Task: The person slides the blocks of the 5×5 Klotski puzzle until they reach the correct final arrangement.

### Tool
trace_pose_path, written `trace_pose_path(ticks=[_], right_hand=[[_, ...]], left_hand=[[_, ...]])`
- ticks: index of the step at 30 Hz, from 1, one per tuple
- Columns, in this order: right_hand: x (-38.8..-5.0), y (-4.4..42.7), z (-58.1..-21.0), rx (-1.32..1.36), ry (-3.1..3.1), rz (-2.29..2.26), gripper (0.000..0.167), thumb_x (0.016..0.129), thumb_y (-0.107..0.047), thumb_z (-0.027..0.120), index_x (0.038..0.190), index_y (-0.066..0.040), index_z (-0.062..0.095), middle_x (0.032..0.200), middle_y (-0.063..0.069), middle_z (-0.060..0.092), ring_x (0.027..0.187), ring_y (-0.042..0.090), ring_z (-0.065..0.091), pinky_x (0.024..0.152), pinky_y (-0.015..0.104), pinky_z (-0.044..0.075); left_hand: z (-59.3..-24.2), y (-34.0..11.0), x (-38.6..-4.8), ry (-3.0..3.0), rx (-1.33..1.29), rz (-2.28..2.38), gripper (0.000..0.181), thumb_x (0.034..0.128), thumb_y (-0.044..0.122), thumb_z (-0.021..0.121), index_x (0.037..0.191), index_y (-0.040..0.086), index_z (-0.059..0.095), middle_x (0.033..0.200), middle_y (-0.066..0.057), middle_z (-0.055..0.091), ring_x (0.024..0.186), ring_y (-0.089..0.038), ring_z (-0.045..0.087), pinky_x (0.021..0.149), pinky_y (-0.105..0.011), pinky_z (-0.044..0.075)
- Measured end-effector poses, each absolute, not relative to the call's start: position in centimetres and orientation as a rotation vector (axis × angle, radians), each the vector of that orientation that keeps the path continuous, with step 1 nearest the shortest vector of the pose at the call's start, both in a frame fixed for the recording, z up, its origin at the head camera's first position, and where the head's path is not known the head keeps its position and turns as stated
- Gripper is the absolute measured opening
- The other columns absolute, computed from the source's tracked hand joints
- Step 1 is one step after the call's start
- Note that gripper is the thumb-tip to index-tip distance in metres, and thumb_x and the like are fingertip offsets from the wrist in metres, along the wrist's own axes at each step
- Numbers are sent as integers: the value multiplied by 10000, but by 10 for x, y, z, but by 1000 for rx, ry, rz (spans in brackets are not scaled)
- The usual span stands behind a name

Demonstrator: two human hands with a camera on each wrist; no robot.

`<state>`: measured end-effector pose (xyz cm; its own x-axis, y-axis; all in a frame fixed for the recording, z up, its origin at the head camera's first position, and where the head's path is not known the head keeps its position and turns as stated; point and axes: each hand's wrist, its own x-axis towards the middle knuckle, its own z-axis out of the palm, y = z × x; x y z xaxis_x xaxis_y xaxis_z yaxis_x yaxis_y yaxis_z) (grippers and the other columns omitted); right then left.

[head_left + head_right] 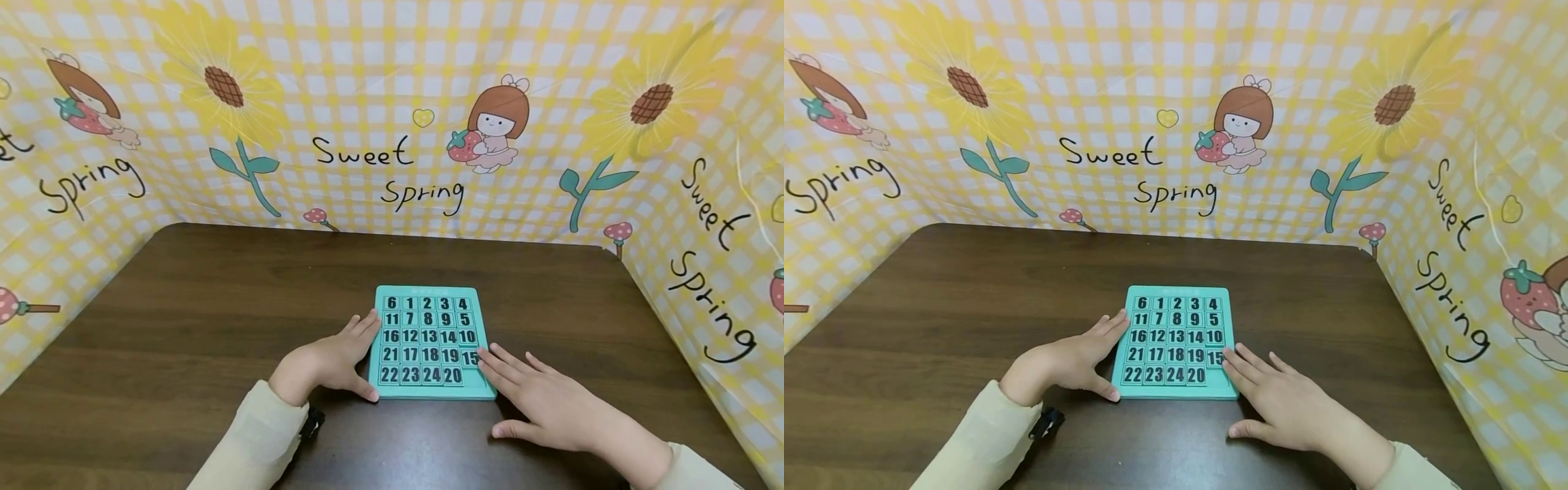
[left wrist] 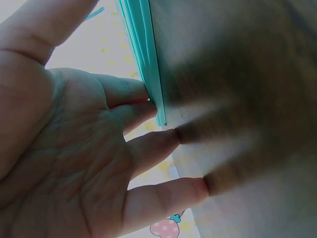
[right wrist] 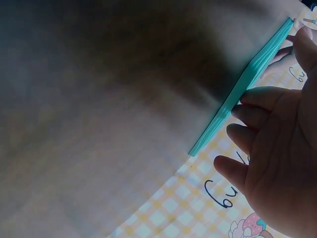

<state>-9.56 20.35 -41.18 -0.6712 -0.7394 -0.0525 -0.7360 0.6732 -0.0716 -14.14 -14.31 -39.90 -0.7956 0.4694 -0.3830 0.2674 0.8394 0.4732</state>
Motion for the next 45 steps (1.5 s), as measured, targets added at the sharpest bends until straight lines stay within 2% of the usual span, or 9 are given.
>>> trace_pose_path(ticks=[7, 14, 21, 45], right_hand=[[-103, 203, -412, -1193, 2787, -72, 875, 934, -706, 422, 1547, -87, 349, 1648, 55, 269, 1518, 293, 262, 1115, 626, 336], [-96, 195, -413, -1284, 2759, -60, 874, 934, -708, 410, 1561, -105, 325, 1661, 45, 235, 1523, 273, 254, 1119, 603, 345], [-90, 186, -414, -1370, 2715, -37, 872, 935, -714, 386, 1554, -101, 341, 1647, 66, 270, 1511, 278, 284, 1099, 590, 376], [-86, 206, -414, -1289, 2811, 11, 857, 931, -717, 390, 1533, -107, 389, 1638, 36, 301, 1503, 270, 306, 1087, 601, 380]], left_hand=[[-398, -142, -142, 2517, 542, 552, 1167, 775, 363, 847, 1595, 29, 87, 1688, -103, -13, 1558, -345, 9, 1226, -494, 209], [-398, -141, -141, 2515, 532, 561, 1171, 770, 360, 851, 1598, 43, 86, 1690, -92, -10, 1559, -338, 11, 1223, -500, 213], [-399, -140, -140, 2515, 538, 564, 1173, 769, 363, 851, 1599, 45, 85, 1689, -94, -4, 1558, -342, 13, 1223, -499, 215], [-397, -143, -140, 2516, 542, 569, 1164, 774, 353, 850, 1594, 26, 92, 1688, -114, 5, 1555, -357, 15, 1219, -508, 218]])
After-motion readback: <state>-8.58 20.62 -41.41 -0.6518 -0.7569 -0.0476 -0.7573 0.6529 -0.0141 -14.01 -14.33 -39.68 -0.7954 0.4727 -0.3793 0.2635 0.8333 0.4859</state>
